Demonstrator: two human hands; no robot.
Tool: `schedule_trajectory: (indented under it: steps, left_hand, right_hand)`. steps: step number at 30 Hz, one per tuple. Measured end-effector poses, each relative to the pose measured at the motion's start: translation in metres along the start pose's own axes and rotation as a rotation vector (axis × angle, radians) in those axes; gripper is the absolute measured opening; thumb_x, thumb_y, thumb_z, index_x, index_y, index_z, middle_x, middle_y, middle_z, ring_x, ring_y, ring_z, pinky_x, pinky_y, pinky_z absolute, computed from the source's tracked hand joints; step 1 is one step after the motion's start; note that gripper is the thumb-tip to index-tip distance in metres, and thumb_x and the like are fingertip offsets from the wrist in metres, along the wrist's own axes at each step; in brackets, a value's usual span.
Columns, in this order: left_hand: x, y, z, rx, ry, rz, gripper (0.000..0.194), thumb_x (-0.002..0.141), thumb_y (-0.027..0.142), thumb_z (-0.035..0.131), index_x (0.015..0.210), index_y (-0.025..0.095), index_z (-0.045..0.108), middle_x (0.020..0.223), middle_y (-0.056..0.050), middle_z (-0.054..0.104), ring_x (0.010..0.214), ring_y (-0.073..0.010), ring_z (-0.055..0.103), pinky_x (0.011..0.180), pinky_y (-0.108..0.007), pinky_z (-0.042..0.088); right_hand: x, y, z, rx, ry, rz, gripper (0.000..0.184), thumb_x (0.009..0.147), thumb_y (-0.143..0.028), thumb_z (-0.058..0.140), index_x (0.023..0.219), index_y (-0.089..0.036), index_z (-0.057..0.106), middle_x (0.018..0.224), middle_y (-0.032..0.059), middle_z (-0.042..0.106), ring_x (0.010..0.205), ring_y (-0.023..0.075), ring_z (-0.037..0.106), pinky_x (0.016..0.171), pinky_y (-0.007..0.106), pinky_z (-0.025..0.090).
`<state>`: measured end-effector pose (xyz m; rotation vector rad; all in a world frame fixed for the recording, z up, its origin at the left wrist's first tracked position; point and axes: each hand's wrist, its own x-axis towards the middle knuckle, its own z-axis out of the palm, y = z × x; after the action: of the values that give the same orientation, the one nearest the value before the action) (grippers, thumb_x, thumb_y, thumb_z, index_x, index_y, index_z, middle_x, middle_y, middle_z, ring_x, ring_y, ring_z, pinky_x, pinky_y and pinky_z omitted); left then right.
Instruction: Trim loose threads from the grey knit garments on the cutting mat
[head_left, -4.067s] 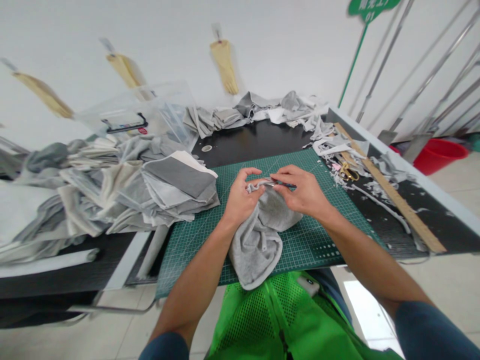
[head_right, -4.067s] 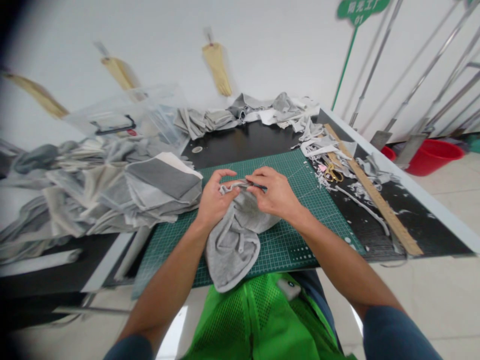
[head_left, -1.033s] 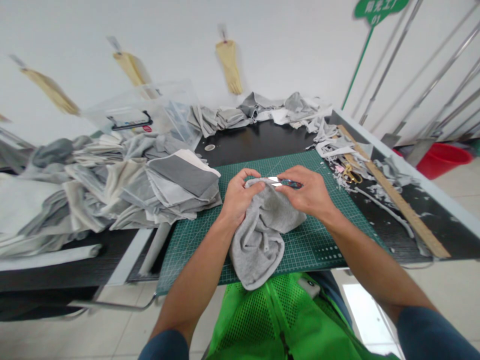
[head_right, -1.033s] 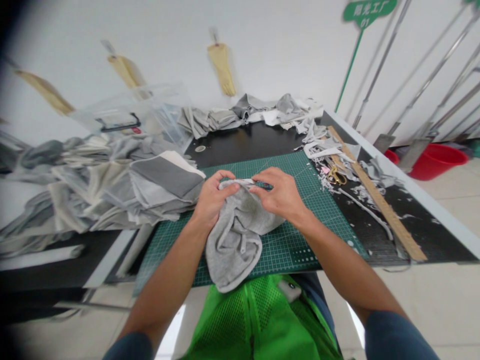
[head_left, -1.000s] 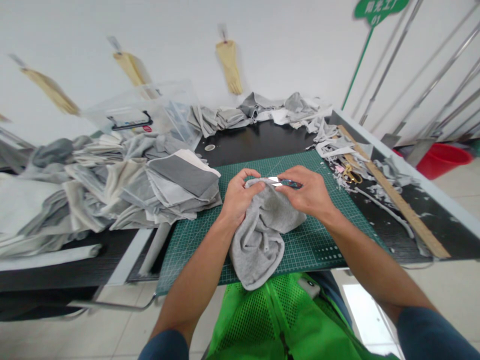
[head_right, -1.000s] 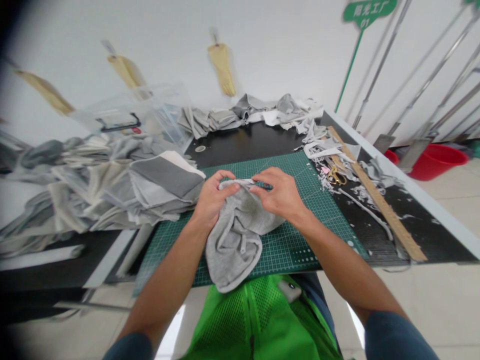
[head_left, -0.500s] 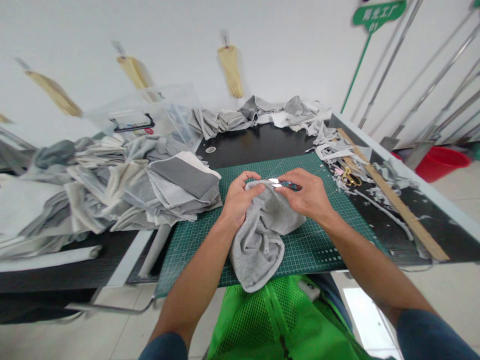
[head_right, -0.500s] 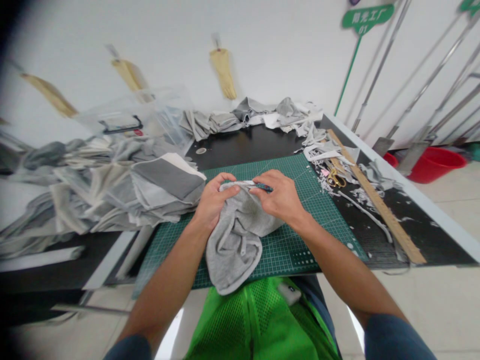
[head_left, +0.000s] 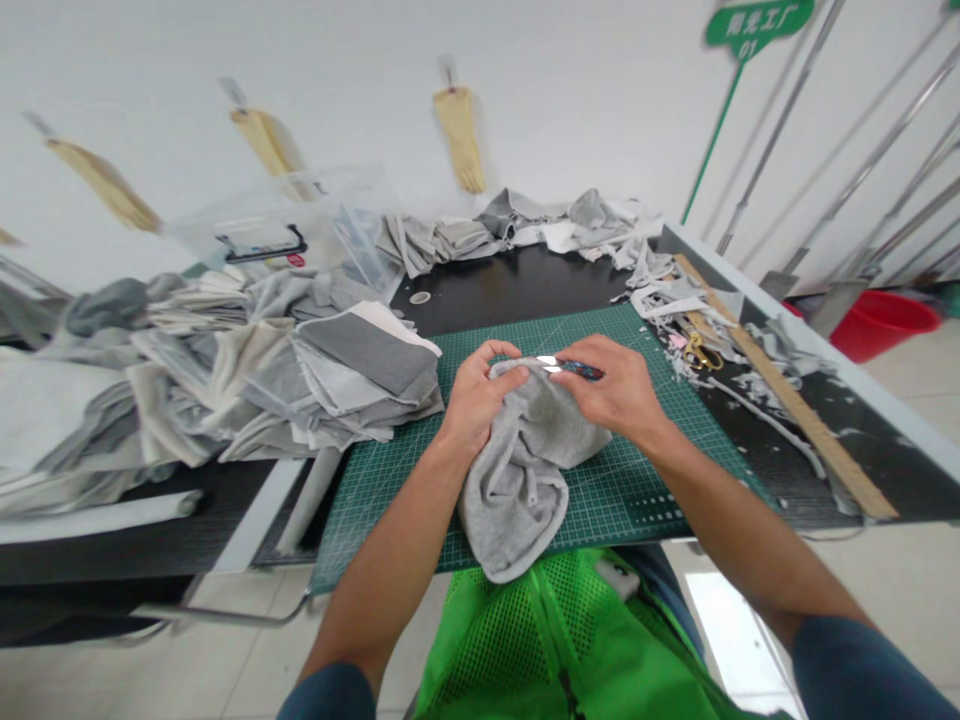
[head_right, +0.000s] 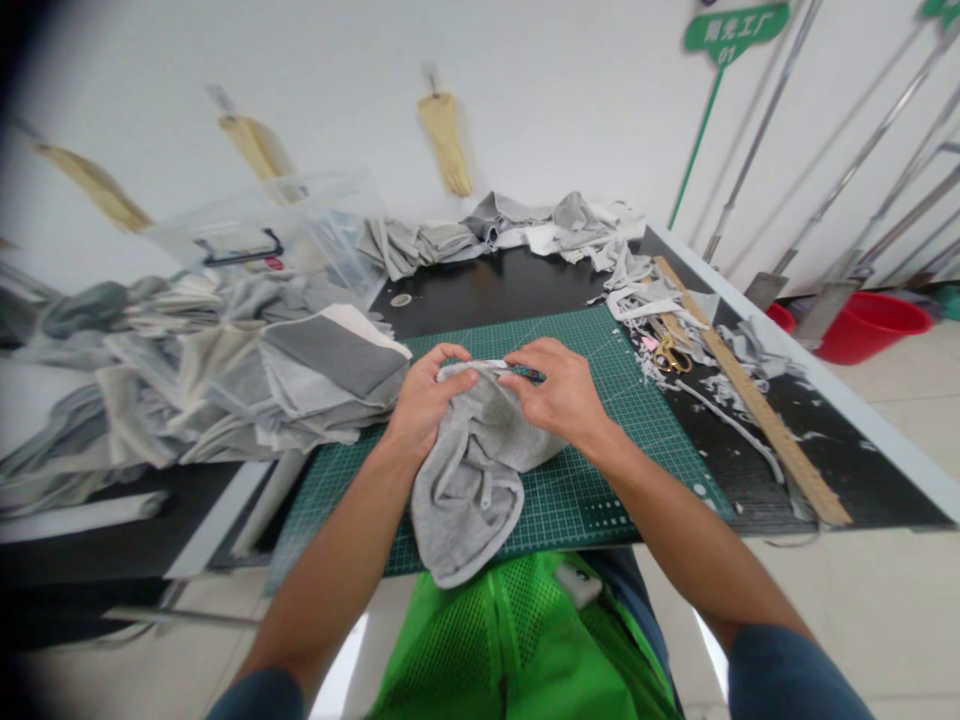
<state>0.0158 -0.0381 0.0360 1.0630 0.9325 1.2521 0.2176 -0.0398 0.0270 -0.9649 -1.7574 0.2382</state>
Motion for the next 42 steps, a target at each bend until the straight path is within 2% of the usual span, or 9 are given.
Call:
schedule_trajectory:
  steps: [11, 16, 24, 33, 42]
  left_hand:
    - [0.0015, -0.0027, -0.0021, 0.002, -0.013, 0.001, 0.052, 0.063, 0.032, 0.097, 0.101, 0.022, 0.064, 0.084, 0.0, 0.077, 0.064, -0.015, 0.069, 0.063, -0.026, 0.055]
    - [0.0011, -0.0042, -0.0019, 0.073, 0.01, 0.066, 0.049, 0.066, 0.035, 0.096, 0.103, 0.023, 0.065, 0.081, 0.0, 0.076, 0.06, -0.0136, 0.065, 0.058, -0.024, 0.05]
    - [-0.0024, -0.0038, 0.0006, 0.188, -0.01, 0.144, 0.044, 0.073, 0.035, 0.091, 0.106, 0.023, 0.064, 0.083, -0.001, 0.077, 0.06, -0.0139, 0.063, 0.058, -0.024, 0.049]
    - [-0.0022, -0.0044, 0.001, 0.175, -0.012, 0.134, 0.045, 0.072, 0.033, 0.092, 0.107, 0.024, 0.065, 0.088, -0.002, 0.079, 0.065, -0.016, 0.066, 0.062, -0.026, 0.049]
    - [-0.0028, -0.0052, 0.0013, 0.174, -0.01, 0.133, 0.046, 0.071, 0.034, 0.094, 0.107, 0.024, 0.066, 0.083, 0.0, 0.077, 0.061, -0.0142, 0.063, 0.06, -0.025, 0.048]
  right_hand:
    - [-0.0001, -0.0009, -0.0015, -0.023, -0.009, 0.027, 0.005, 0.09, -0.026, 0.079, 0.092, -0.026, 0.083, 0.093, 0.0056, 0.082, 0.09, 0.0242, 0.075, 0.082, 0.039, 0.06]
    - [0.0004, -0.0022, -0.004, -0.024, -0.009, 0.046, 0.007, 0.089, -0.028, 0.081, 0.094, -0.024, 0.083, 0.095, 0.0063, 0.082, 0.091, 0.0246, 0.075, 0.082, 0.038, 0.059]
    - [0.0006, -0.0045, -0.0023, 0.011, -0.041, 0.085, 0.007, 0.088, -0.027, 0.081, 0.094, -0.024, 0.083, 0.094, 0.0059, 0.082, 0.087, 0.0236, 0.074, 0.079, 0.037, 0.058]
    - [0.0005, -0.0051, -0.003, 0.01, -0.045, 0.081, 0.007, 0.088, -0.027, 0.081, 0.094, -0.024, 0.082, 0.094, 0.006, 0.081, 0.086, 0.0234, 0.074, 0.078, 0.037, 0.058]
    - [-0.0005, -0.0035, -0.0019, 0.003, -0.022, 0.071, 0.004, 0.088, -0.026, 0.082, 0.091, -0.024, 0.083, 0.093, 0.0059, 0.081, 0.085, 0.0231, 0.074, 0.077, 0.037, 0.058]
